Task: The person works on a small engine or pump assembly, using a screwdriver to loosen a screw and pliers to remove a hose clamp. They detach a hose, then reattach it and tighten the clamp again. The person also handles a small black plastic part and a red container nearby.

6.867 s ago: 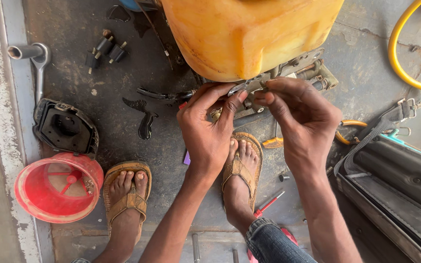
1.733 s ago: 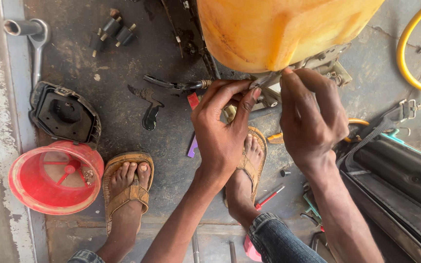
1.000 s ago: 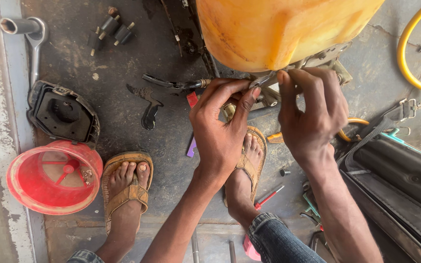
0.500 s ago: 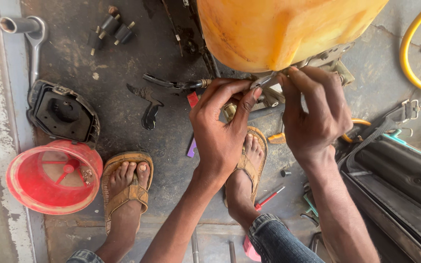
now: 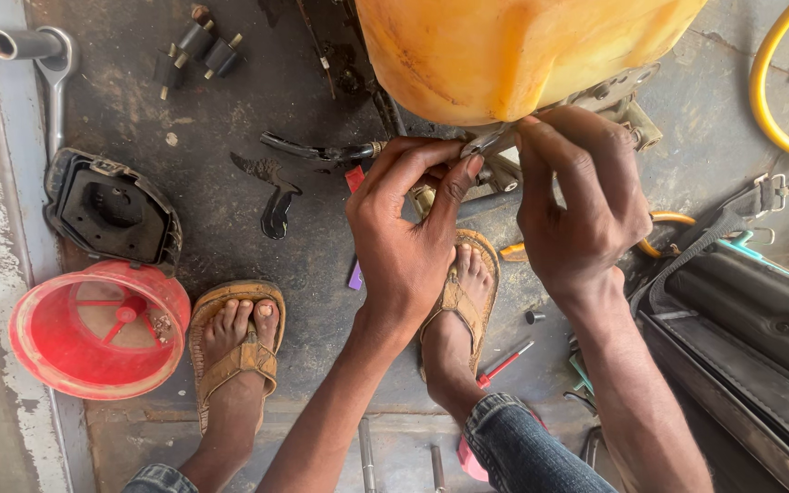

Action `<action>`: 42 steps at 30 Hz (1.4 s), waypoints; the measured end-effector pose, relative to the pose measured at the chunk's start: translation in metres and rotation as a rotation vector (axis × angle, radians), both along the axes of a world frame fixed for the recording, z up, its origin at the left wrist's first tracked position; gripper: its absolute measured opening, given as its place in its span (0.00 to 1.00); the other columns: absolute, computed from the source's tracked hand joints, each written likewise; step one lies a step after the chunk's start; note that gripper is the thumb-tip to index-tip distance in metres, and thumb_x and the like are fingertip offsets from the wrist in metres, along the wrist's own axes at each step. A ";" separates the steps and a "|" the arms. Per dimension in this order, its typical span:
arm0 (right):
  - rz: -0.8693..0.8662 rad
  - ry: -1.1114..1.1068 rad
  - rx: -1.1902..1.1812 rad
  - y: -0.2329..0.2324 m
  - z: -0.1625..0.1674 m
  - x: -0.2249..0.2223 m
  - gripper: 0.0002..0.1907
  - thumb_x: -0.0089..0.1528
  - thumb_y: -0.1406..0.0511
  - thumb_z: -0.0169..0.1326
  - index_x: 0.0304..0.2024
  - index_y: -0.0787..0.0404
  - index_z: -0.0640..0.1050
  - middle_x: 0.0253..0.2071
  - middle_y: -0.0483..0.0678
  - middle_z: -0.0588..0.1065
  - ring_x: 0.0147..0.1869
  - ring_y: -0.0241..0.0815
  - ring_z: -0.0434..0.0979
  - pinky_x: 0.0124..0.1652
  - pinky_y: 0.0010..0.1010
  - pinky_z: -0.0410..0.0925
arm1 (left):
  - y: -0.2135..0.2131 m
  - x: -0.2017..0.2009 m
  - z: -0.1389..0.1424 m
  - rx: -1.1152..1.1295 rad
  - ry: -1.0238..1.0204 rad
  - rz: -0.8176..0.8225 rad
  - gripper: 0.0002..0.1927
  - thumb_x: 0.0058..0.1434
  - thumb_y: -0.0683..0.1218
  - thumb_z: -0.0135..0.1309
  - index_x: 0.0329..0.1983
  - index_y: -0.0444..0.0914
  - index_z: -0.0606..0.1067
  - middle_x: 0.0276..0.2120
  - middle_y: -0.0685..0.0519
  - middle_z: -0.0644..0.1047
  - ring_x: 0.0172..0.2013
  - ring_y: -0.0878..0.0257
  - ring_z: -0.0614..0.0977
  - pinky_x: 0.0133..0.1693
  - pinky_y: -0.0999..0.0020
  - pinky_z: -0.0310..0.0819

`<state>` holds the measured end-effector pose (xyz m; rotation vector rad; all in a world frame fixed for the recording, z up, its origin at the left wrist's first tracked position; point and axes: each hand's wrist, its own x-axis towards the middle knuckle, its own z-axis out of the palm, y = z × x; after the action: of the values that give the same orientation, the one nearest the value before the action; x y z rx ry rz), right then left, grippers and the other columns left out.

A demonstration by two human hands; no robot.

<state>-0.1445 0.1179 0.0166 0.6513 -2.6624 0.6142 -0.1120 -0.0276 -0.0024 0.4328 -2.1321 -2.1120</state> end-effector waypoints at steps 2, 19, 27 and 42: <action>-0.031 0.005 0.008 0.001 -0.003 0.001 0.07 0.72 0.75 0.64 0.50 0.66 0.78 0.48 0.52 0.77 0.48 0.44 0.80 0.45 0.32 0.75 | 0.000 0.000 0.000 -0.006 0.002 -0.002 0.06 0.69 0.41 0.61 0.47 0.35 0.80 0.40 0.53 0.80 0.39 0.67 0.82 0.42 0.71 0.77; -0.055 -0.040 -0.007 0.002 -0.013 -0.004 0.06 0.75 0.74 0.63 0.47 0.68 0.76 0.44 0.53 0.76 0.42 0.44 0.78 0.40 0.31 0.72 | -0.003 -0.001 0.000 -0.011 0.013 -0.025 0.06 0.70 0.42 0.61 0.47 0.35 0.80 0.40 0.53 0.80 0.40 0.67 0.83 0.42 0.71 0.78; -0.004 -0.044 0.024 0.007 -0.012 -0.001 0.09 0.74 0.72 0.60 0.52 0.69 0.74 0.46 0.56 0.74 0.43 0.47 0.75 0.41 0.35 0.69 | -0.004 -0.002 0.000 -0.026 0.009 -0.038 0.06 0.70 0.42 0.60 0.47 0.35 0.80 0.41 0.53 0.80 0.40 0.67 0.83 0.42 0.71 0.78; -0.090 -0.138 0.100 -0.002 -0.011 0.000 0.05 0.79 0.69 0.51 0.48 0.66 0.70 0.36 0.51 0.64 0.36 0.44 0.64 0.38 0.38 0.60 | -0.006 -0.002 0.002 -0.053 0.027 -0.041 0.06 0.71 0.41 0.60 0.47 0.34 0.79 0.40 0.52 0.80 0.39 0.65 0.83 0.42 0.70 0.78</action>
<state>-0.1442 0.1161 0.0053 0.5302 -2.8487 0.5216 -0.1141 -0.0339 -0.0002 0.3559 -2.1945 -2.0644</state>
